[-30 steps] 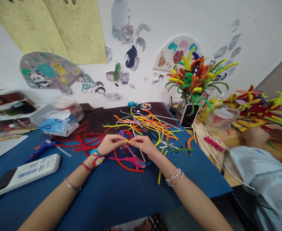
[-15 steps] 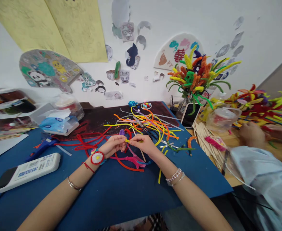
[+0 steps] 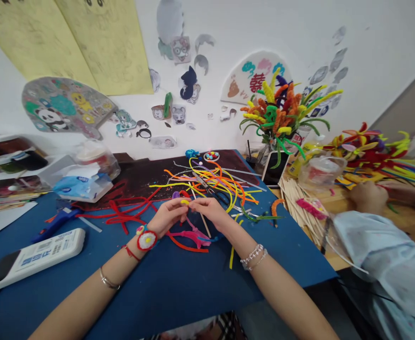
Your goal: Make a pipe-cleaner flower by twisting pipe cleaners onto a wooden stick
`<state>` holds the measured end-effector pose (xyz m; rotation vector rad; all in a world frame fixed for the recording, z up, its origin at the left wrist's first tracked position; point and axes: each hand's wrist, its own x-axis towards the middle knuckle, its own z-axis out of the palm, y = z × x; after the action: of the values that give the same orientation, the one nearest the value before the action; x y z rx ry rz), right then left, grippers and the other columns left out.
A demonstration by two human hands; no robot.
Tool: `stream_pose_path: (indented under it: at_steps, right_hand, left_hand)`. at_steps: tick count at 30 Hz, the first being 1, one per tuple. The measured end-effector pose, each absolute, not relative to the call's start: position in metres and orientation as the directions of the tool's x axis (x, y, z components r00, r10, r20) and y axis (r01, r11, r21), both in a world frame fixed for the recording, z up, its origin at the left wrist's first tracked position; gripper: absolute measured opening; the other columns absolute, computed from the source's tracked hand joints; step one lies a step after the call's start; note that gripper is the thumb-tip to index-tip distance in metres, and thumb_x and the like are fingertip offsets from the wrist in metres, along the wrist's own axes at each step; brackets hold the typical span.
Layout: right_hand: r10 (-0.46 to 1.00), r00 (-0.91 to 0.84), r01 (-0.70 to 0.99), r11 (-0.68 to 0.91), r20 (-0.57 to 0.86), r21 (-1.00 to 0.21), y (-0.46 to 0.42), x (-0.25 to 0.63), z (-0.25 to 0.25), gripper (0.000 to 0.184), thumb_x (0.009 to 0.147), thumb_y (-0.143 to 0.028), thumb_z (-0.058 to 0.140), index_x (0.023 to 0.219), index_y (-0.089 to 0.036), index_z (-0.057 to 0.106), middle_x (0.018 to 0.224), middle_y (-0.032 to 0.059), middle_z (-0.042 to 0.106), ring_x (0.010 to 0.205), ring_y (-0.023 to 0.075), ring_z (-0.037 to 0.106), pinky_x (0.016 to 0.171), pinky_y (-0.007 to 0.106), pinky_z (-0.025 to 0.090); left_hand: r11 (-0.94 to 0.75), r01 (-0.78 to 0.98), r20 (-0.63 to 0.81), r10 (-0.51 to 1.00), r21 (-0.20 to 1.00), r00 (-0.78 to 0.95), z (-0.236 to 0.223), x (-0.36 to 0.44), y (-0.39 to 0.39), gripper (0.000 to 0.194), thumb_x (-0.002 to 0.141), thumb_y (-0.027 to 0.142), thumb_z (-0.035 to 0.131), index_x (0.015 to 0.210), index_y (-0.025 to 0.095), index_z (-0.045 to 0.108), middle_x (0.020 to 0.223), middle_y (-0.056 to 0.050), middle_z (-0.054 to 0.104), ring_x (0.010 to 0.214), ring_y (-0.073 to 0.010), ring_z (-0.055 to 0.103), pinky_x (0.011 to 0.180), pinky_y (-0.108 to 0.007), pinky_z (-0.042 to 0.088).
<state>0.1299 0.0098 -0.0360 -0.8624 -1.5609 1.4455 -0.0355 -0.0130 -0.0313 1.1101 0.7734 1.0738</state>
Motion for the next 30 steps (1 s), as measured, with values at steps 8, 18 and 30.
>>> stream_pose_path:
  at_steps: [8, 18, 30]
  right_hand:
    - [0.820, -0.543, 0.258, 0.366, 0.179, -0.894, 0.017, 0.146, -0.023, 0.028, 0.079, -0.038, 0.048, 0.079, -0.016, 0.066, 0.080, 0.0036, 0.063, 0.079, 0.0159, 0.054, 0.074, 0.029, 0.039]
    - [0.754, -0.624, 0.728, 0.657, 0.207, -0.195, 0.028, 0.158, -0.038, 0.012, 0.075, -0.022, 0.053, 0.078, -0.019, 0.064, 0.074, 0.0051, 0.062, 0.076, 0.0171, 0.054, 0.072, 0.029, 0.030]
    - [0.765, -0.588, 0.695, 0.644, 0.264, -0.318, 0.028, 0.159, -0.037, 0.020, 0.068, -0.010, 0.049, 0.081, -0.019, 0.061, 0.073, 0.0005, 0.062, 0.073, 0.0144, 0.054, 0.071, 0.026, 0.031]
  left_hand:
    - [-0.057, -0.163, 0.087, 0.980, 0.985, 0.180, -0.043, -0.030, -0.012, 0.024, 0.067, 0.034, 0.063, 0.077, 0.012, 0.060, 0.052, 0.003, 0.052, 0.043, -0.0051, 0.042, 0.043, -0.019, 0.032]
    - [0.023, -0.269, 0.031, 0.980, 0.963, 0.197, -0.046, -0.023, -0.010, 0.028, 0.068, 0.036, 0.061, 0.077, 0.014, 0.046, 0.072, 0.000, 0.056, 0.045, -0.0068, 0.051, 0.043, -0.021, 0.041]
    - [0.096, -0.288, -0.022, 0.967, 0.953, 0.252, -0.054, -0.027, -0.006, 0.032, 0.072, 0.038, 0.058, 0.089, 0.011, 0.053, 0.074, -0.002, 0.053, 0.050, -0.0054, 0.048, 0.045, -0.019, 0.037]
